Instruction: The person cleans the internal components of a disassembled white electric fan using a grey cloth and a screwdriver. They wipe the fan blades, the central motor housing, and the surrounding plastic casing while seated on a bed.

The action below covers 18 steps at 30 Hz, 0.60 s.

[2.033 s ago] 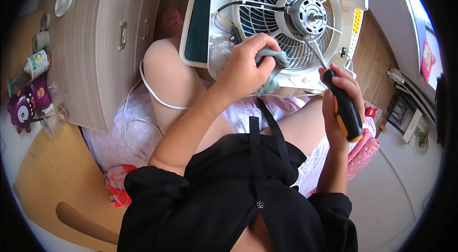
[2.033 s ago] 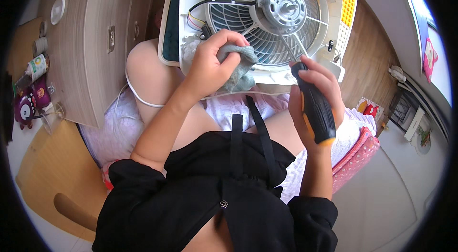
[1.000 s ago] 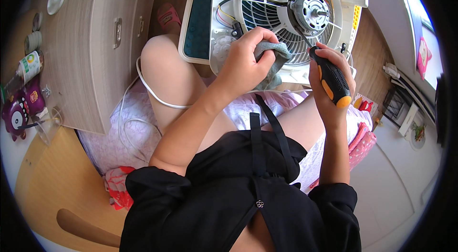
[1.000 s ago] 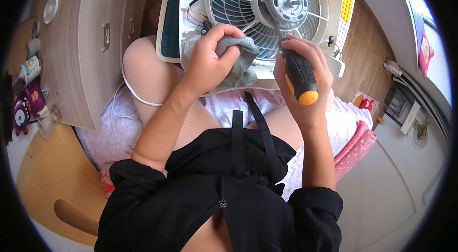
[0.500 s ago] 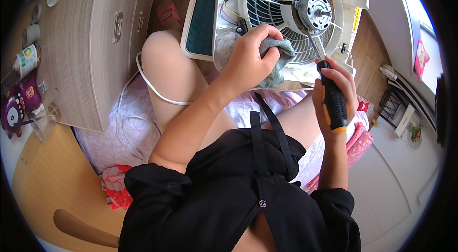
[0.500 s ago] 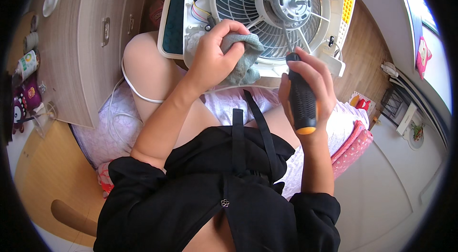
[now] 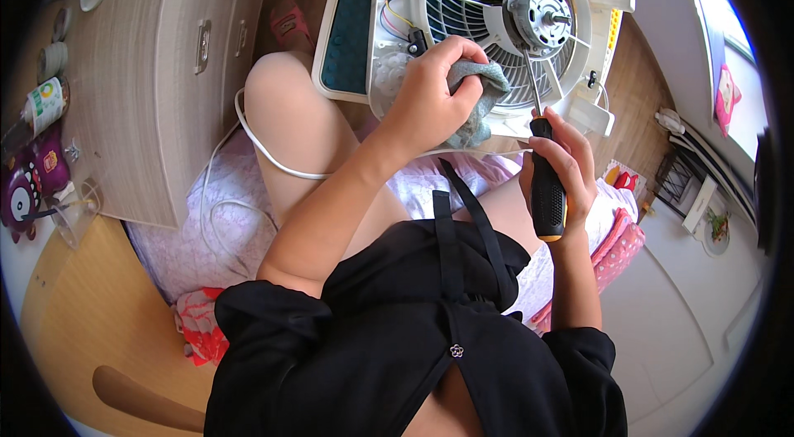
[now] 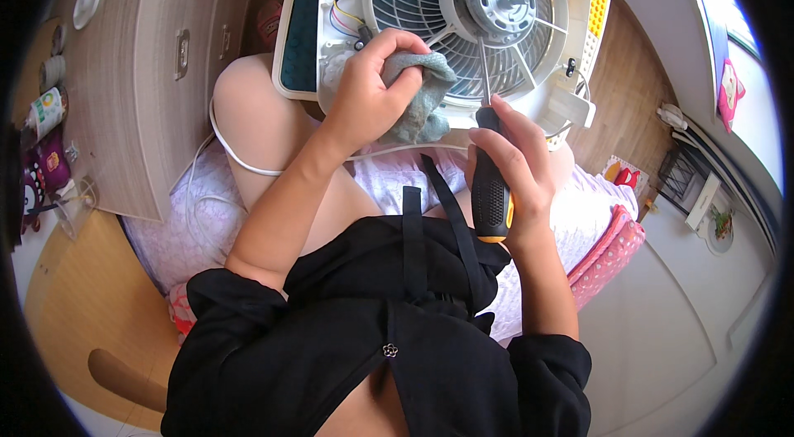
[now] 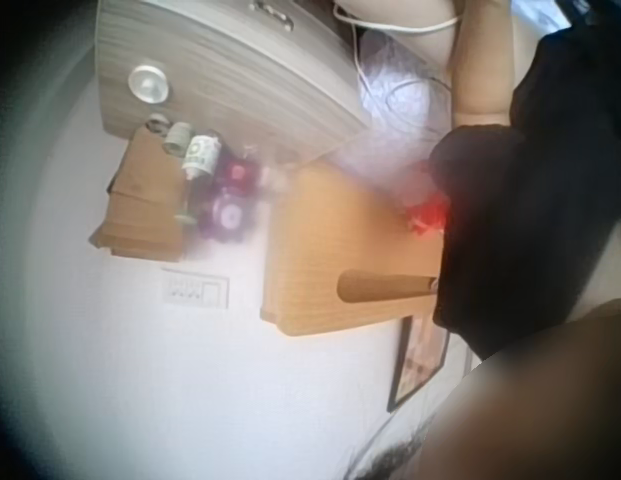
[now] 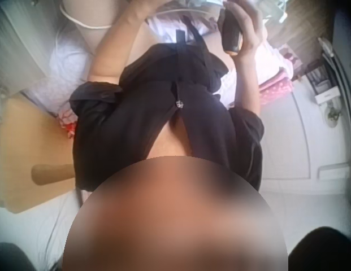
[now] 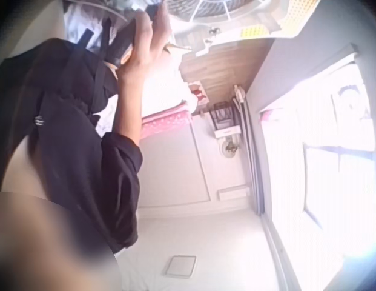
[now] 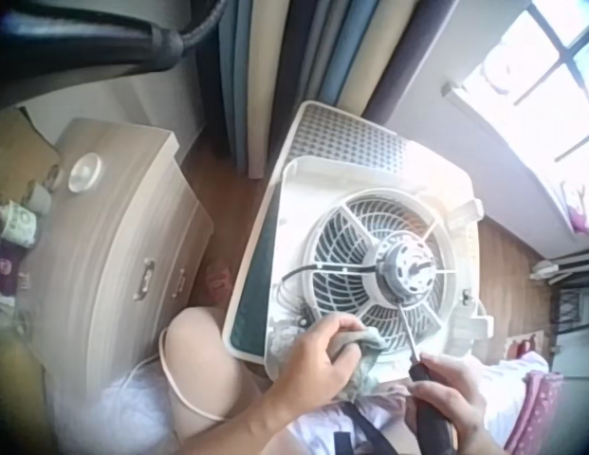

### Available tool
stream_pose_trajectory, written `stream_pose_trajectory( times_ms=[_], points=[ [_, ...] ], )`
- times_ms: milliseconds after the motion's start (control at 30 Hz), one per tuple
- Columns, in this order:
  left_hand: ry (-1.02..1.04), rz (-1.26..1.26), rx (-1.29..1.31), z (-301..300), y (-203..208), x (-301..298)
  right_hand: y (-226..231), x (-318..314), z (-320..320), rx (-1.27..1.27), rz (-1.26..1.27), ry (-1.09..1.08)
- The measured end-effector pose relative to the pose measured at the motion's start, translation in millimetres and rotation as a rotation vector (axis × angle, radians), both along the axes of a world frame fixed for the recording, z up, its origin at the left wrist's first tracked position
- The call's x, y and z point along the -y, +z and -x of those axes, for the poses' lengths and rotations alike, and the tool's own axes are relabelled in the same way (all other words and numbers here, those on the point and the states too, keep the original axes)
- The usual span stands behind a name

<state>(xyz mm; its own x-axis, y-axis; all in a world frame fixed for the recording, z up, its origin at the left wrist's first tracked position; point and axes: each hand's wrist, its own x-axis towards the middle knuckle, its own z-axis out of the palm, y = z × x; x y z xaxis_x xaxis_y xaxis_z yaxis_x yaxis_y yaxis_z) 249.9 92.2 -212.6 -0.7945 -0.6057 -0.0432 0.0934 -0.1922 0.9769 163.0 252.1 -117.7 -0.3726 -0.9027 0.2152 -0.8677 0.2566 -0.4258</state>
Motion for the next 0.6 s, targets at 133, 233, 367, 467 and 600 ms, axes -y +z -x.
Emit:
stream_pose_trajectory(
  times_ms=[133, 233, 367, 467, 600],
  points=[
    [0.002, 0.003, 0.002, -1, 2, 1, -5, -1, 2, -0.002, 0.002, -0.013],
    [0.017, 0.009, -0.022, 0, -1, 0, -9, 2, -2, 0.008, 0.014, -0.021],
    [0.008, -0.004, -0.011, 1, 1, -1, -13, 8, -1, 0.082, -0.022, 0.030],
    [0.033, -0.056, -0.033, 2, -3, -2, -10, 9, -5, 0.087, 0.098, 0.050],
    [0.103, -0.287, -0.017, 1, -8, 3, 7, -6, -17, 0.308, 0.256, -0.034]
  ],
)
